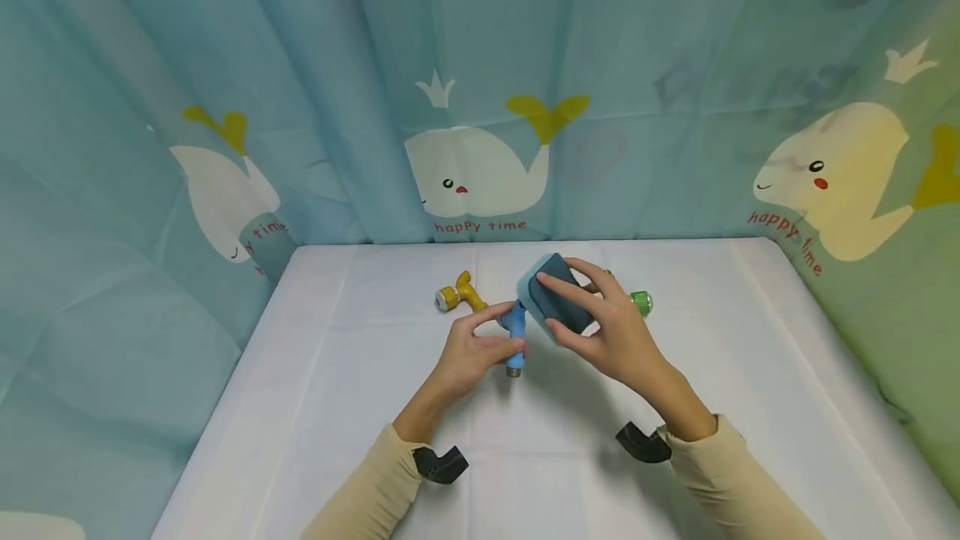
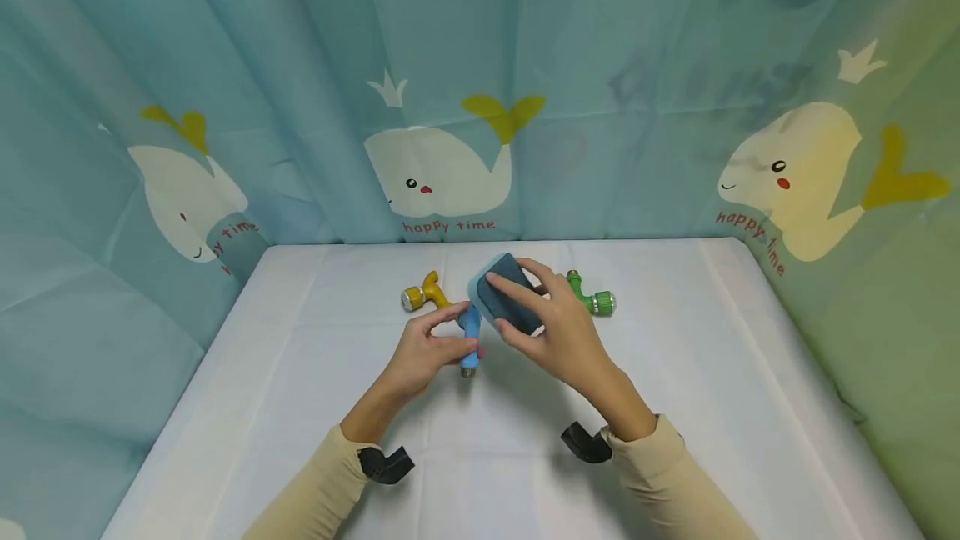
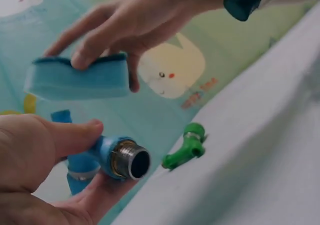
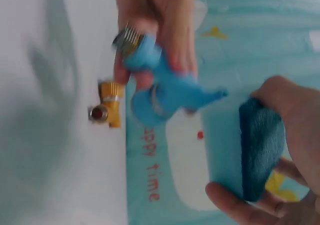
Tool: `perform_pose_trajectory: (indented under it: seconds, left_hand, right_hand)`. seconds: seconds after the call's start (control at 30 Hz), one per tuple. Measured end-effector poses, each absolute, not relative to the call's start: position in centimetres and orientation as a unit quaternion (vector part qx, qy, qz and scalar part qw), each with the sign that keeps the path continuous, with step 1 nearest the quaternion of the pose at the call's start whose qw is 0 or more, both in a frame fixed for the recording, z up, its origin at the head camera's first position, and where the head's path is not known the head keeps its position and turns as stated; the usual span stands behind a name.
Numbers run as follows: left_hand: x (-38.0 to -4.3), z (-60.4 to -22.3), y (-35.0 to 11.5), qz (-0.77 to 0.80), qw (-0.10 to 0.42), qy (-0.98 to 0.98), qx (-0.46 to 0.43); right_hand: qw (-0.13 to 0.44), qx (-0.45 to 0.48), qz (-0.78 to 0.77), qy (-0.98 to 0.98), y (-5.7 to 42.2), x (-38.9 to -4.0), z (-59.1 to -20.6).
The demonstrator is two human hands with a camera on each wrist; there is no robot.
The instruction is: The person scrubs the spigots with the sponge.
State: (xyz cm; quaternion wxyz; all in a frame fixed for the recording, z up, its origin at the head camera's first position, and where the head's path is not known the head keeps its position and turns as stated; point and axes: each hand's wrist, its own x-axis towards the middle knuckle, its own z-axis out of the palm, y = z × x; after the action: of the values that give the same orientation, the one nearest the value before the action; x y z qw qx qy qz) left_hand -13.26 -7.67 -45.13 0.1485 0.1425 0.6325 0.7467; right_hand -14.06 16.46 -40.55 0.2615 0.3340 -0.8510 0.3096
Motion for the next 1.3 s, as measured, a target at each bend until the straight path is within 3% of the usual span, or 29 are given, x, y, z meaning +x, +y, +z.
perform_pose_trajectory:
  seconds: [0.2,0.7,0.83,1.3]
  left_hand:
    - [-13.1,-45.4,-7.5,0.728,0.147,0.655,0.143]
    - [-13.3,-45.3,-7.2,0.71,0.133,0.676,0.145]
    - [-13.3,-45.1,-7.1,0.709,0.125,0.678,0.147]
    - [-13.4,-45.1,-7.1,0.716,0.115,0.672,0.153]
  right_hand:
    - [0.272,0.339,0.249,-0.865,16.4,-14.2,-41.2]
    - [0.292,0.306,0.277,-0.863,17.3,-14.1,-41.8]
    - [0.284,0.334,0.284,-0.853,16.9,-14.0,-41.8]
    - [0.27,0.275,0.309,-0.869,17.3,-14.3,-42.5]
